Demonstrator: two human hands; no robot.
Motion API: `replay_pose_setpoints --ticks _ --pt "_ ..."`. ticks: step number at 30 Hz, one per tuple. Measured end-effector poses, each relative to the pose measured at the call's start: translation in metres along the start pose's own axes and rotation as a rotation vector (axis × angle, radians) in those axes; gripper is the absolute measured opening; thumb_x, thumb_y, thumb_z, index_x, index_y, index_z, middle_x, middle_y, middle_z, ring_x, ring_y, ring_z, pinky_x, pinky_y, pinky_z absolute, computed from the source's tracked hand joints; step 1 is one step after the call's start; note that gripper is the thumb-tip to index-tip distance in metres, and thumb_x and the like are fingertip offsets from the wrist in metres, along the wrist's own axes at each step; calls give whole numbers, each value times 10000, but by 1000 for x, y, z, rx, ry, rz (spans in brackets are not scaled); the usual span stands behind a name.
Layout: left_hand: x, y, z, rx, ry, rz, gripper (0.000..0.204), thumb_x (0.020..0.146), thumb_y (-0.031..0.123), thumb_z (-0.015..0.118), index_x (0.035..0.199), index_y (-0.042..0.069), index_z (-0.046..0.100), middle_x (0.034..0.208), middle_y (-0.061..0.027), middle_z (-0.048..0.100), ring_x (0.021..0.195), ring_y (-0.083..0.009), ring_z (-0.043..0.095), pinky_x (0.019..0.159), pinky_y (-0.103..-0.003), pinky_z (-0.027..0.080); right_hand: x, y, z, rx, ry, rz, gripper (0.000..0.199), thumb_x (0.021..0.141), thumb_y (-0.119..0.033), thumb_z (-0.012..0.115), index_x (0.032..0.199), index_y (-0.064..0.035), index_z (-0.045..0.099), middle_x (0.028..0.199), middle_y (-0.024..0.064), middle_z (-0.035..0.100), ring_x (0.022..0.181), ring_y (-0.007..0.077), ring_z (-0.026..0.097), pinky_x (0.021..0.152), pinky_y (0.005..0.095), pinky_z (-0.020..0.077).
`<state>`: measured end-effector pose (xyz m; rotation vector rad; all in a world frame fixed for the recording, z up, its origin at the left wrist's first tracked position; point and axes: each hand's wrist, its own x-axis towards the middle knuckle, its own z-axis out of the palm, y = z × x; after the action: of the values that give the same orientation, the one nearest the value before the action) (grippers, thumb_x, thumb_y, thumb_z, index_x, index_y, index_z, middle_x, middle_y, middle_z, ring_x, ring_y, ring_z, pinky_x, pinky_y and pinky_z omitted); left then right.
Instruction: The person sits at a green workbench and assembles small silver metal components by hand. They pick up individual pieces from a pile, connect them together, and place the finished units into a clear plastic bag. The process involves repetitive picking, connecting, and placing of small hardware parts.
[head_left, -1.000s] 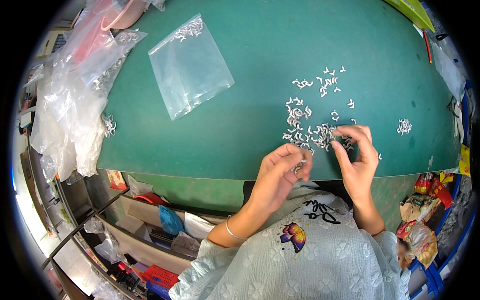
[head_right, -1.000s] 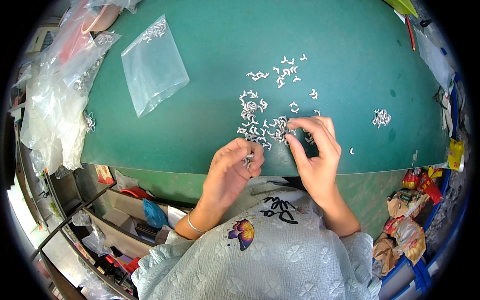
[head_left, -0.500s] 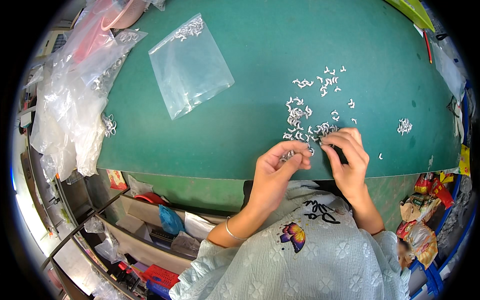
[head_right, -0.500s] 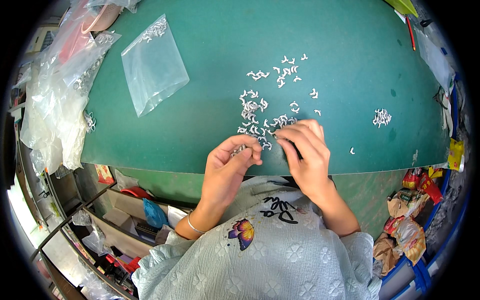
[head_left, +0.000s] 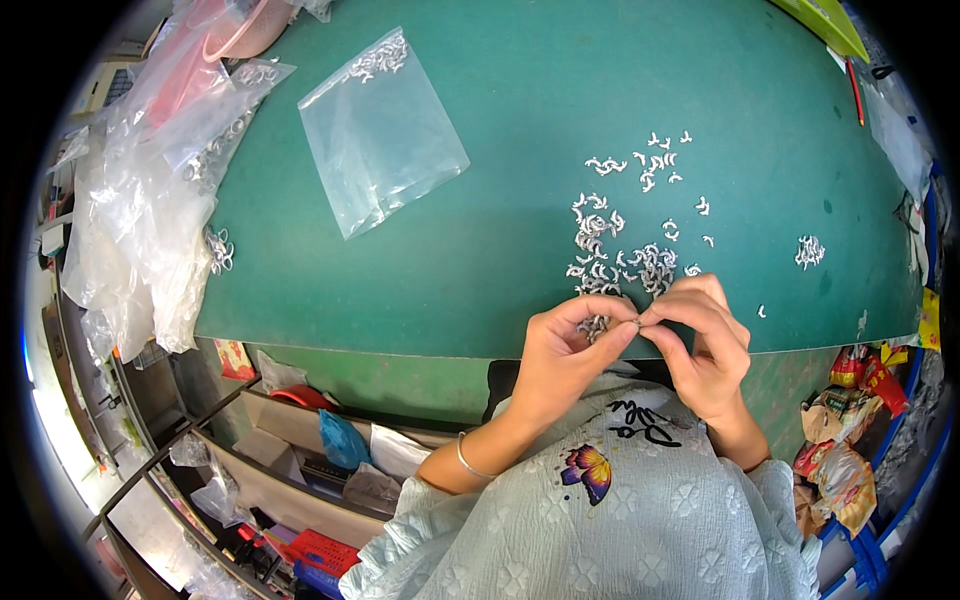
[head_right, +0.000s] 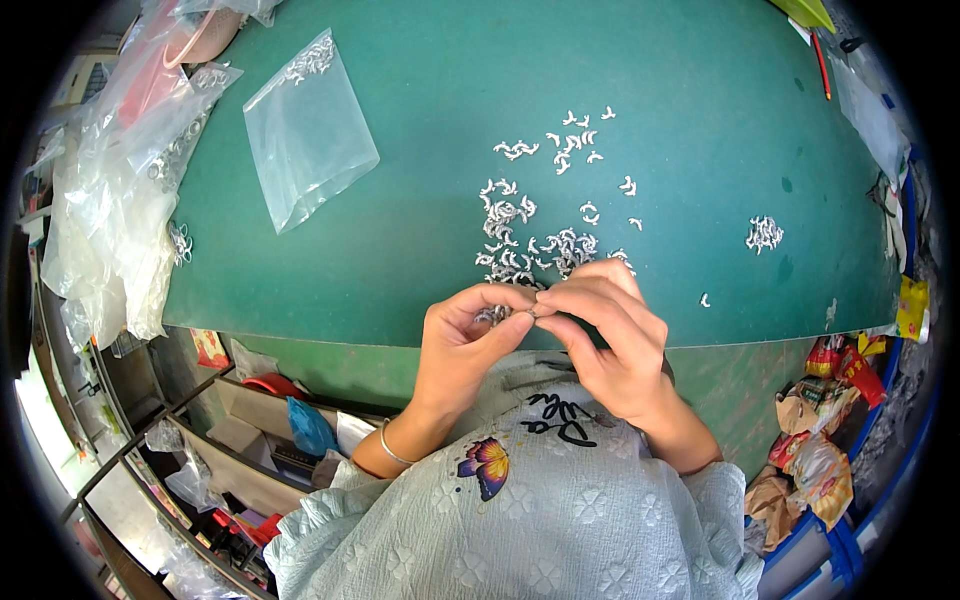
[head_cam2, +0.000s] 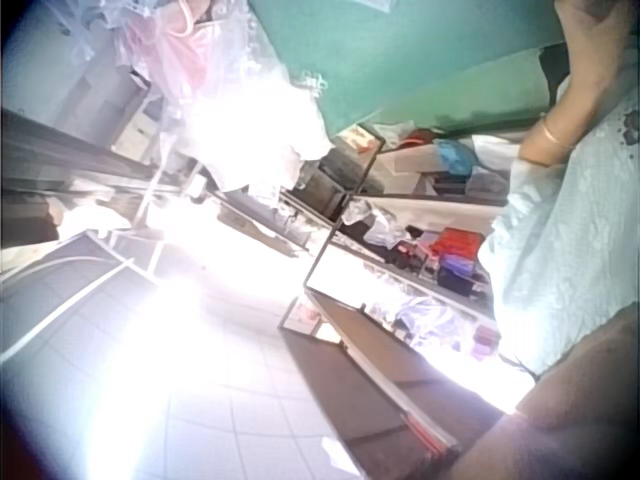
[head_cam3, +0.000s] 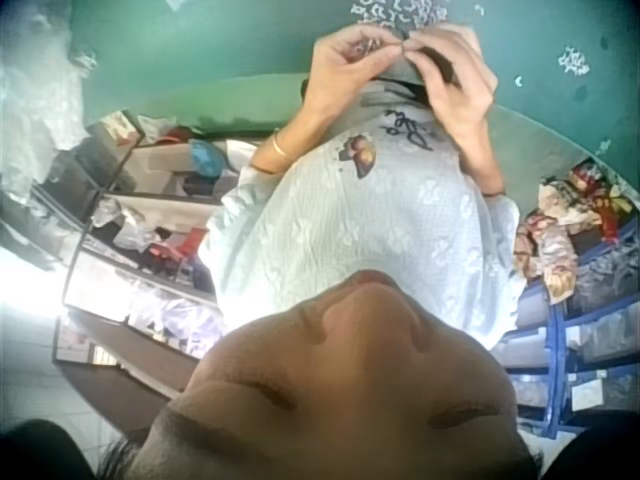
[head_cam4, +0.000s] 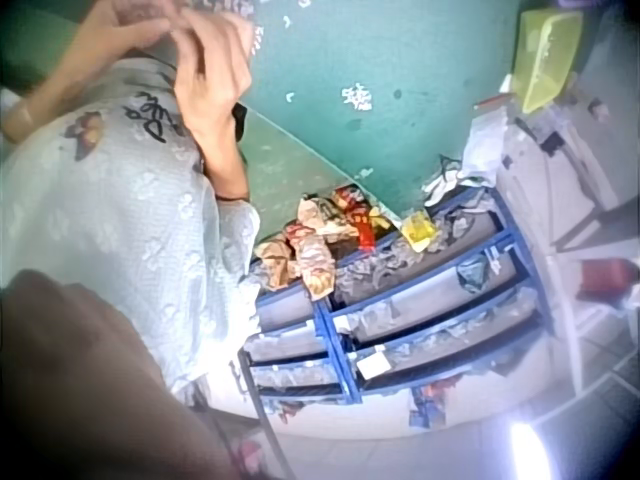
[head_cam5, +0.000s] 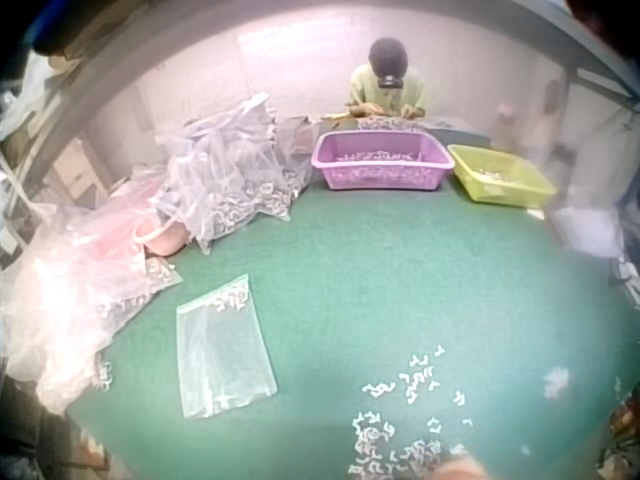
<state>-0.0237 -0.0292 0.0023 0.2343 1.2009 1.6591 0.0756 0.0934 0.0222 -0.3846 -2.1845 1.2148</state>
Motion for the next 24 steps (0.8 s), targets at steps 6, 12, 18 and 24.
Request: replay_pose_setpoints --ticks 6,12,18,24 --pt "-1 -1 -2 -87 -36 -63 94 831 0 601 924 -2 617 887 9 602 692 9 457 539 -140 337 -2 -4 2 65 75 14 253 635 65 718 863 20 617 776 97 643 706 241 575 650 329 451" --pt "-1 -2 4 -72 -39 93 98 835 2 594 933 -4 601 885 11 591 636 24 409 503 -134 289 -4 -3 0 47 63 -20 258 642 70 712 876 25 614 766 97 641 696 231 572 651 328 446" --pt "-3 -1 -6 -141 -41 -27 82 851 32 551 924 -3 537 921 -83 573 727 -89 491 632 -220 393 -4 4 3 96 48 138 275 664 75 684 923 21 608 830 106 645 783 242 562 703 334 443" --pt "-4 2 -6 -371 52 116 102 855 102 503 913 19 499 918 -118 534 685 -138 457 626 -278 392 11 13 24 -300 -179 95 412 647 16 673 1049 -21 591 1007 54 614 918 254 522 792 362 389"
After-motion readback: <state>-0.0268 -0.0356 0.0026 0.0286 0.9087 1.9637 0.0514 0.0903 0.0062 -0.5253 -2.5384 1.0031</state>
